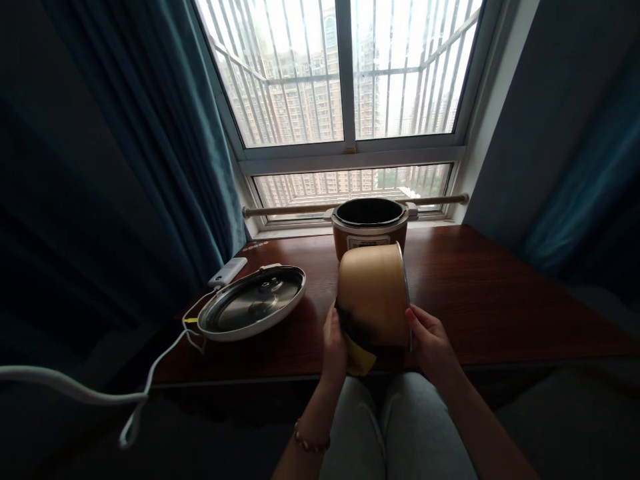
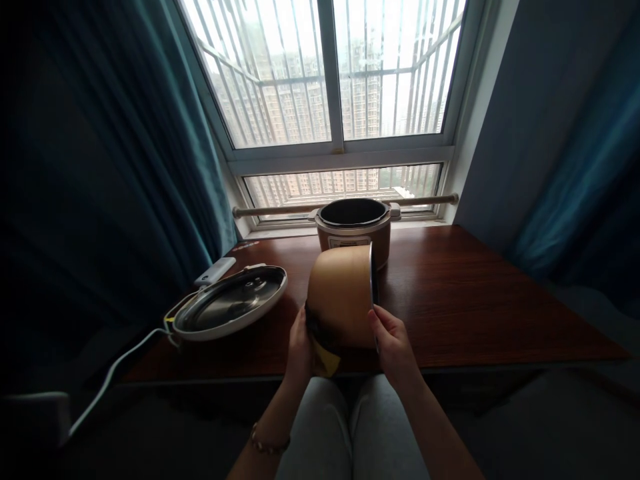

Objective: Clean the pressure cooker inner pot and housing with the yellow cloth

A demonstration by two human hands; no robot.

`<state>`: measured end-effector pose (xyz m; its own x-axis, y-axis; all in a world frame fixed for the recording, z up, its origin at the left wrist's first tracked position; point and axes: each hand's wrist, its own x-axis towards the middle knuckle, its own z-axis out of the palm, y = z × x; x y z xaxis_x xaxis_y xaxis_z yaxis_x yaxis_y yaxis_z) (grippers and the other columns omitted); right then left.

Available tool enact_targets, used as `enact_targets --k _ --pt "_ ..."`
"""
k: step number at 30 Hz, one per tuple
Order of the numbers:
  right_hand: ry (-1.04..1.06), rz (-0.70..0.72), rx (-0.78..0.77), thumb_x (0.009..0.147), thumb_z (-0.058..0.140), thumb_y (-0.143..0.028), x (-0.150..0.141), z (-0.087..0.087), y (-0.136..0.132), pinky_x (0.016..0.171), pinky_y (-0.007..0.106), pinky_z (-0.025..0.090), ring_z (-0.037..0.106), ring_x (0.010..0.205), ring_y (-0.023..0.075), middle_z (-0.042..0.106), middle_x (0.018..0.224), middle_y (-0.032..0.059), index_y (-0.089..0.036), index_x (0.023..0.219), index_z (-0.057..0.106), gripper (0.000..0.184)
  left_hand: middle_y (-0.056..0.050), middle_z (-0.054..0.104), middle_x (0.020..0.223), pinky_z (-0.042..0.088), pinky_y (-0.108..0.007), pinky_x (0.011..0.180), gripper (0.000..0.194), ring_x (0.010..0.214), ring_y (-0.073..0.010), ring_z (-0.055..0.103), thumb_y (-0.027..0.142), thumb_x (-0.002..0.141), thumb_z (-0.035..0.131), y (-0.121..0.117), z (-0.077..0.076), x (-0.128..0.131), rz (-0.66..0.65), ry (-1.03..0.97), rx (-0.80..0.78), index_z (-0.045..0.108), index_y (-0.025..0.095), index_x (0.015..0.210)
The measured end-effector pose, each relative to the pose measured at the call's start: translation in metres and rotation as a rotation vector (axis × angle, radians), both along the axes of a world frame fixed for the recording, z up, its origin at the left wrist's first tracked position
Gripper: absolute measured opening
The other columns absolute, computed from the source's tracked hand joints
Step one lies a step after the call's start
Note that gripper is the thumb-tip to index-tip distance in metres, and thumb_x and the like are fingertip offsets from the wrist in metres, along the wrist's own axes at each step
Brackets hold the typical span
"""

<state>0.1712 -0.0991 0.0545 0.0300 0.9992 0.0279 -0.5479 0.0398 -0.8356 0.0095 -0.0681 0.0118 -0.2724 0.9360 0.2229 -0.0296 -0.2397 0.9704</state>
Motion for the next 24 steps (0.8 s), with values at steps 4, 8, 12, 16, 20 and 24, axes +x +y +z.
enact_targets --k 4,8,12,16,20,24 --pt "0.033 0.016 -0.019 0.067 0.071 -0.042 -0.004 0.009 -0.003 0.069 0.032 0.05 0.064 0.08 0.0217 0.07 0.082 0.0048 -0.019 0.09 0.069 0.032 -0.011 0.041 0.139 0.033 -0.038 0.104 0.046 0.128 -0.0204 0.037 0.035 0.094 0.029 -0.011 0.006 0.007 0.16 0.318 0.139 0.033 0.017 0.136" --pt "0.039 0.032 -0.022 0.069 0.07 -0.04 -0.01 0.017 -0.004 0.063 0.026 0.048 0.062 0.069 0.0164 0.068 0.075 0.0018 -0.019 0.082 0.069 0.025 -0.01 0.033 0.144 0.019 -0.047 0.11 0.048 0.136 -0.0223 0.02 0.019 0.091 0.032 -0.02 0.02 0.027 0.232 0.887 0.433 0.028 0.017 0.139" --pt "0.026 -0.012 -0.005 0.068 0.07 -0.039 -0.015 0.019 0.001 0.057 0.021 0.045 0.059 0.063 0.0128 0.066 0.068 -0.0014 -0.021 0.076 0.068 0.02 -0.014 0.043 0.137 0.029 -0.041 0.107 0.05 0.133 -0.021 0.028 0.013 0.089 0.035 -0.026 0.031 0.053 0.155 1.144 0.612 0.028 0.008 0.137" --pt "0.027 -0.031 -0.001 0.065 0.073 -0.04 -0.012 0.022 0.004 0.054 0.02 0.044 0.057 0.061 0.0122 0.066 0.067 -0.0013 -0.02 0.079 0.069 0.024 -0.013 0.045 0.136 0.033 -0.037 0.105 0.05 0.132 -0.0204 0.032 0.013 0.087 0.037 -0.024 0.039 0.057 0.131 1.227 0.725 0.03 0.005 0.136" --pt "0.08 0.025 -0.026 0.067 0.072 -0.038 -0.009 0.024 0.003 0.056 0.021 0.046 0.059 0.061 0.0122 0.068 0.072 0.0 -0.019 0.082 0.069 0.024 -0.009 0.041 0.139 0.026 -0.042 0.108 0.05 0.132 -0.0224 0.03 0.017 0.087 0.039 -0.012 0.049 0.033 0.155 1.216 0.646 0.034 0.012 0.136" --pt "0.113 0.044 -0.05 0.065 0.073 -0.038 -0.01 0.026 0.004 0.065 0.028 0.05 0.064 0.071 0.0176 0.07 0.076 0.0026 -0.018 0.084 0.069 0.028 -0.008 0.038 0.141 0.021 -0.043 0.11 0.047 0.133 -0.0213 0.028 0.019 0.089 0.035 0.006 0.049 0.005 0.188 0.877 0.467 0.035 0.016 0.136"
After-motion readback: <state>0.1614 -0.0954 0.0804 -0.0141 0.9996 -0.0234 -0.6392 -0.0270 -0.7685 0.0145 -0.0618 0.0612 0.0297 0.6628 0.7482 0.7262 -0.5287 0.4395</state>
